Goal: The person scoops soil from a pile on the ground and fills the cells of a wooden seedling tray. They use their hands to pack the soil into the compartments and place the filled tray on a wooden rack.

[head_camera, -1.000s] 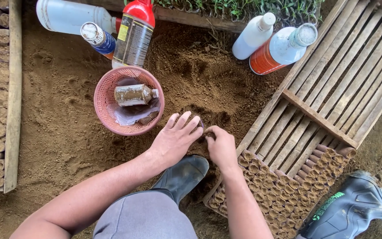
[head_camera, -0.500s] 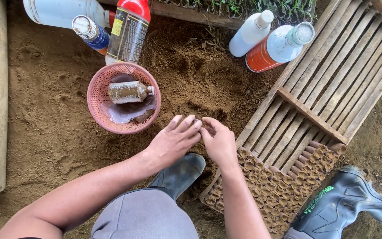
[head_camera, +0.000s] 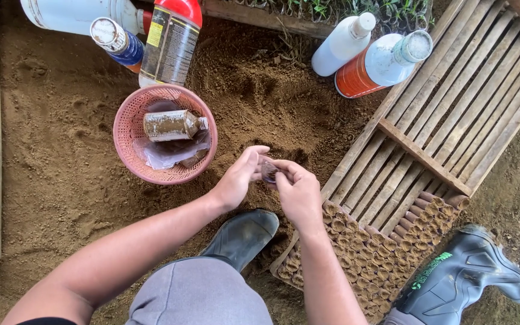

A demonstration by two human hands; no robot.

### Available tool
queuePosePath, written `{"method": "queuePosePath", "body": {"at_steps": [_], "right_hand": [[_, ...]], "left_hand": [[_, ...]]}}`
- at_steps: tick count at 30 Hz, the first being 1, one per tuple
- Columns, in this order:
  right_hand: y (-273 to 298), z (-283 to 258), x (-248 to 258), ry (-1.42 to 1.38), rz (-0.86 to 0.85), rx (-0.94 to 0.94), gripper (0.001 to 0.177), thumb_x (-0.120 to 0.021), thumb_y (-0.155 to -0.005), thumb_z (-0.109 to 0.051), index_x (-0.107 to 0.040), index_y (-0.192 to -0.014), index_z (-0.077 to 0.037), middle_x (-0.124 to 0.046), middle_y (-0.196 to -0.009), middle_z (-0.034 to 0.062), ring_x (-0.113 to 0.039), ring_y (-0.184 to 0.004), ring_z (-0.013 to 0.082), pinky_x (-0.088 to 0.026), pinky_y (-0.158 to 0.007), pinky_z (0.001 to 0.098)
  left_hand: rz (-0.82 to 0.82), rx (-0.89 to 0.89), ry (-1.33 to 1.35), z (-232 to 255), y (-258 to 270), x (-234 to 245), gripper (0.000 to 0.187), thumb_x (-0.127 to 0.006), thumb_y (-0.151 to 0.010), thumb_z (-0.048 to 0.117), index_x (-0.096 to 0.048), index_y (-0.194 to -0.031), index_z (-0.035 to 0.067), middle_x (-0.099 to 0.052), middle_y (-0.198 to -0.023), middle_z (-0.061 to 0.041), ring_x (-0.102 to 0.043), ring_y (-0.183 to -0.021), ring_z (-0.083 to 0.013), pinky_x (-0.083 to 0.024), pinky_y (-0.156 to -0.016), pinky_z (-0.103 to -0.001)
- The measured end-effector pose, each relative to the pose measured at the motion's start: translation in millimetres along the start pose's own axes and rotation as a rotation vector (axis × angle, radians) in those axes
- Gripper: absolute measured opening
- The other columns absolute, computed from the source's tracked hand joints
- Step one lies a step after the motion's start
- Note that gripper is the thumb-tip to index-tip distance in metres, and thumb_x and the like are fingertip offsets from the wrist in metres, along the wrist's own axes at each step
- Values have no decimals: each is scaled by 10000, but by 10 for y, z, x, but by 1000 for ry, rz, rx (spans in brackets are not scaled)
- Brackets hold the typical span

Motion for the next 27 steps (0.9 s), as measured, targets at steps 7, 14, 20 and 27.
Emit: {"method": "queuePosePath", "body": {"at_steps": [7, 14, 20, 27], "right_hand": [[-114, 226, -96, 361, 21, 178, 194, -711, -893, -100, -754, -1082, -101, -781, -928, 139, -787, -798, 193, -656, -678, 323], [-30, 57, -47, 756, 84, 323, 111, -659, -897, -186, -698, -1000, -177, -732, -899, 86, -744, -766, 272, -594, -673, 443], [-26, 15, -32, 756, 5, 322, 157, -661, -887, -170, -640, -1042, -179, -671, -931, 100, -721, -846, 328, -570, -744, 507], [-10, -43, 0, 762, 3, 310, 147, -590, -907, -146, -611, -1045, -190, -663, -933, 113, -700, -910, 371, -548, -776, 540]], "left_hand": [[54, 45, 180, -201, -116, -8, 699, -205, -1061, 616, -649, -1248, 108, -714, -933, -98, -681, -846, -140, -550, -679, -240], [4, 93, 108, -172, -58, -37, 792, -156, -1034, 683, -651, -1137, 73, -624, -861, -61, -611, -749, -126, -547, -603, -234], [-24, 65, -51, -169, -85, -64, 718, -161, -1072, 608, -667, -1148, 105, -621, -849, -57, -591, -745, -140, -516, -572, -228], [-41, 94, -121, -30, -49, -105, 692, -159, -1075, 600, -656, -1107, 120, -626, -832, -92, -611, -765, -186, -499, -575, -248]]}}
Point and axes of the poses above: each hand's wrist, its own y-axis away from the middle knuckle, its own x-axis out of the back of the hand, z = x × y, the point moved 4 cm from there along -y, towards the middle knuckle
